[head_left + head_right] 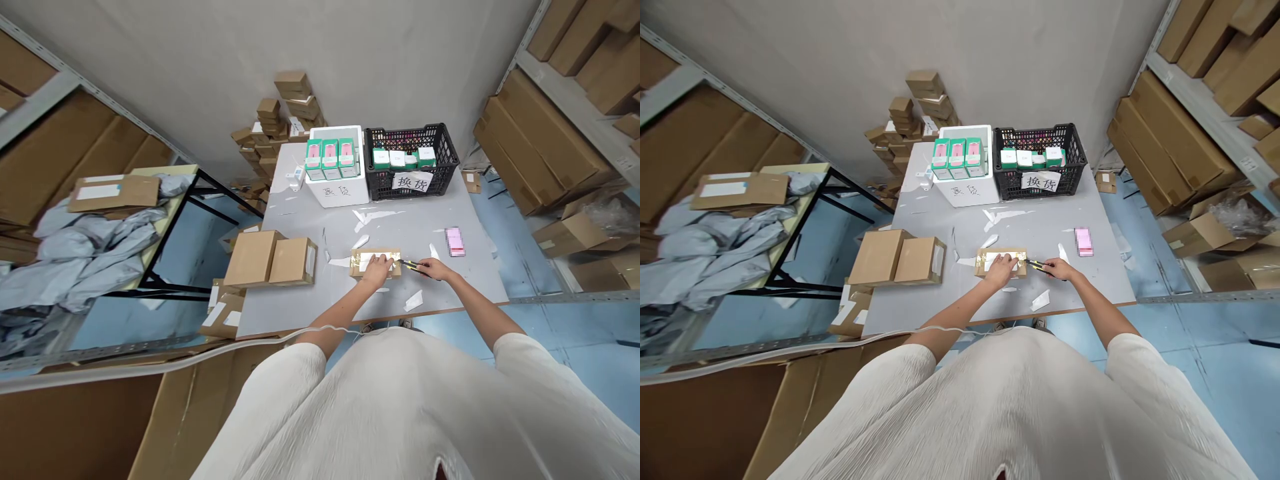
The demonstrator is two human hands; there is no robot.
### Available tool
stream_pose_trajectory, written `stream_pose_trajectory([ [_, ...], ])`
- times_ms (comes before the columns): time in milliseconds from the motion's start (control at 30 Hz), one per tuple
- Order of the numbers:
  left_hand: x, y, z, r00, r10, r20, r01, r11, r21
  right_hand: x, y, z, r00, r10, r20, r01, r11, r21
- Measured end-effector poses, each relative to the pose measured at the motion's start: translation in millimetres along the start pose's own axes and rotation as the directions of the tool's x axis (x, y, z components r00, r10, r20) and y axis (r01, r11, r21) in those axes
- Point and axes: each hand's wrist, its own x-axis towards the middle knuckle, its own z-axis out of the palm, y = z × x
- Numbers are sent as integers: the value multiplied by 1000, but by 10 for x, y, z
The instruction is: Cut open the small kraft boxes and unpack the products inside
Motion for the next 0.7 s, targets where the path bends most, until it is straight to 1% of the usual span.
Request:
stream_pose_trajectory([
  [67, -5, -7, 12, 1000, 8, -7, -8, 1000, -5, 14, -36, 55, 1000, 3, -31, -2, 1000, 4],
  [133, -12, -18, 24, 1000, 10, -13, -11, 1000, -10, -11, -89, 88, 1000, -2, -29, 3, 1000, 28],
  [233, -31, -34, 25, 1000, 17, -24, -18, 1000, -17, -100, -129, 96, 999, -9, 33, 7, 999, 49],
  [333, -53, -39, -1, 999, 16, -30, -18, 999, -43, -165, -92, 107, 996, -7, 83, 3, 999, 46],
  [400, -68, -36, -22, 1000, 5, -22, -6, 998, -59, -171, -47, 132, 999, -4, 39, 1, 996, 93],
  [500, -96, -37, -36, 1000, -20, -22, 19, 996, -82, -152, 12, 172, 994, 10, -108, 13, 977, 211],
  [567, -111, -55, -32, 998, -39, -44, 35, 995, -98, -146, 36, 185, 983, 21, -181, 28, 965, 262],
  [700, -93, -149, -13, 993, -53, -105, 37, 988, -148, -178, 40, 203, 966, 4, -258, 63, 966, 252],
])
